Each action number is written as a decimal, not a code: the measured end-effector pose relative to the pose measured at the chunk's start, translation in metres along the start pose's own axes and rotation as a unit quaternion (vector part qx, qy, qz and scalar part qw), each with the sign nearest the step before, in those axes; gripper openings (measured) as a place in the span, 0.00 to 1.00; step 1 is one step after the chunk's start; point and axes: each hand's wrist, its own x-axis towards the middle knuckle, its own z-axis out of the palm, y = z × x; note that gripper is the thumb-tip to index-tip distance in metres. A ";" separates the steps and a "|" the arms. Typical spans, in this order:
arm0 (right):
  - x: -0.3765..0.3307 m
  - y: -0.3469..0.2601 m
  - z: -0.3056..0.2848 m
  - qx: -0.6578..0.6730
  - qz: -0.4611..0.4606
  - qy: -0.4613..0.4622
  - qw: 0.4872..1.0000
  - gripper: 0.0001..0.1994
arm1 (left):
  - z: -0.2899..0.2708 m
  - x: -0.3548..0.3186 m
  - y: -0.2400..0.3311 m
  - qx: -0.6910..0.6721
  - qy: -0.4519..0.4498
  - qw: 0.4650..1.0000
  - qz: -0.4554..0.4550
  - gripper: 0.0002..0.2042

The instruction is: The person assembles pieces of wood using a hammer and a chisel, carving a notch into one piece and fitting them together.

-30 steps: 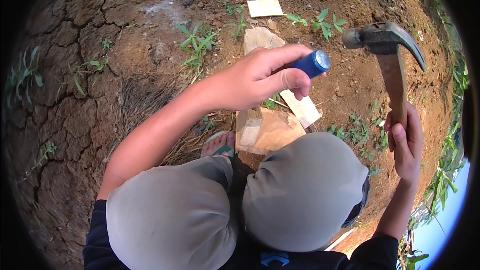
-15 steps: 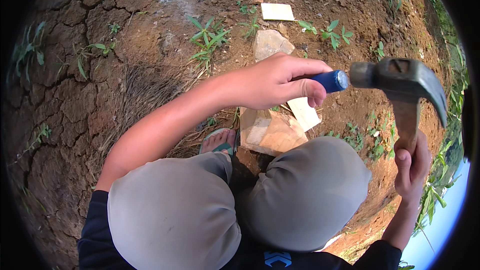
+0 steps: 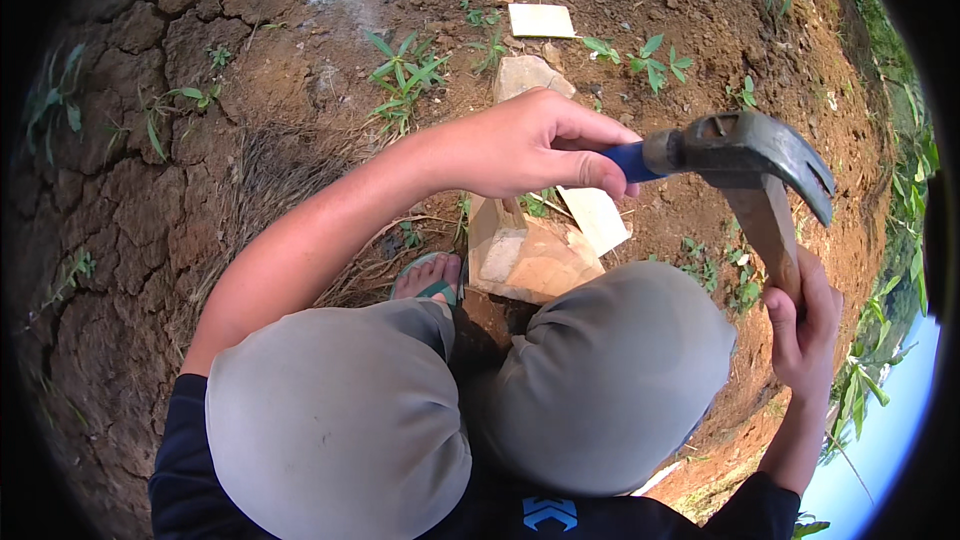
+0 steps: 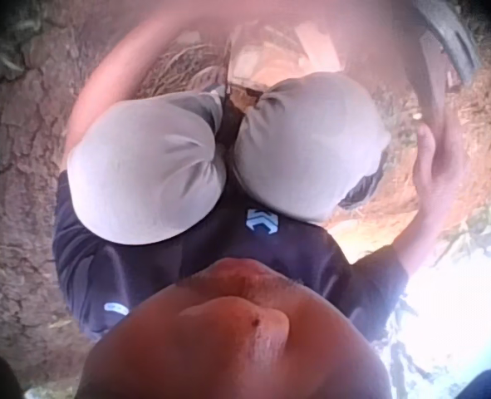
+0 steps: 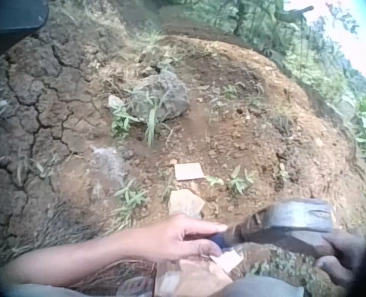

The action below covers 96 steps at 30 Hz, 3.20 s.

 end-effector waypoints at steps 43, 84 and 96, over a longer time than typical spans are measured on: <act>-0.020 -0.017 0.008 -0.108 0.009 0.014 0.994 0.26 | -0.013 -0.007 -0.003 -0.029 -0.051 0.993 -0.102 0.23; -0.038 -0.022 0.002 0.119 0.040 0.092 0.988 0.27 | -0.009 -0.022 -0.008 -0.008 -0.070 0.994 -0.083 0.22; -0.028 -0.014 -0.003 -0.107 -0.042 -0.014 0.993 0.24 | -0.010 -0.020 -0.016 -0.020 -0.074 0.995 -0.070 0.22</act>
